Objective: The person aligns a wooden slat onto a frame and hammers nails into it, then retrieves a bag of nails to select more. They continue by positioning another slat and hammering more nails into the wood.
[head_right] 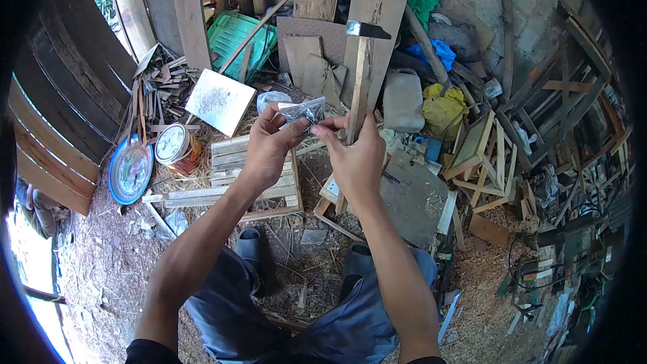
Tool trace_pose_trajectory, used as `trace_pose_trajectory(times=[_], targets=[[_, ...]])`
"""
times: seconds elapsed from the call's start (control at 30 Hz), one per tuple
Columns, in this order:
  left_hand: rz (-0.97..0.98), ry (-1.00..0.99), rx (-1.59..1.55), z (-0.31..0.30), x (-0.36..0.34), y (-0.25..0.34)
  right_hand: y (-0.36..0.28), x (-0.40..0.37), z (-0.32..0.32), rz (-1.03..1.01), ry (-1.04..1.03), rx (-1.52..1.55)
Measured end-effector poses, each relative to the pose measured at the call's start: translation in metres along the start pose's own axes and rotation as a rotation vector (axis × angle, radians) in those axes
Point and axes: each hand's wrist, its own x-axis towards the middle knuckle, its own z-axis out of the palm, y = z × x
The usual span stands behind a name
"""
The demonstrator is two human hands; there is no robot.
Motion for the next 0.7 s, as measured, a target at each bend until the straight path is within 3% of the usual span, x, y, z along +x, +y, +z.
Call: trace_pose_trajectory(times=[0.6, 0.7], targets=[[-0.024, 0.102, 0.035, -0.005, 0.003, -0.005, 0.010, 0.002, 0.005, -0.188, -0.060, -0.102], [-0.028, 0.100, 0.027, -0.005, 0.003, -0.005, 0.006, 0.001, 0.005, -0.084, -0.074, -0.071]])
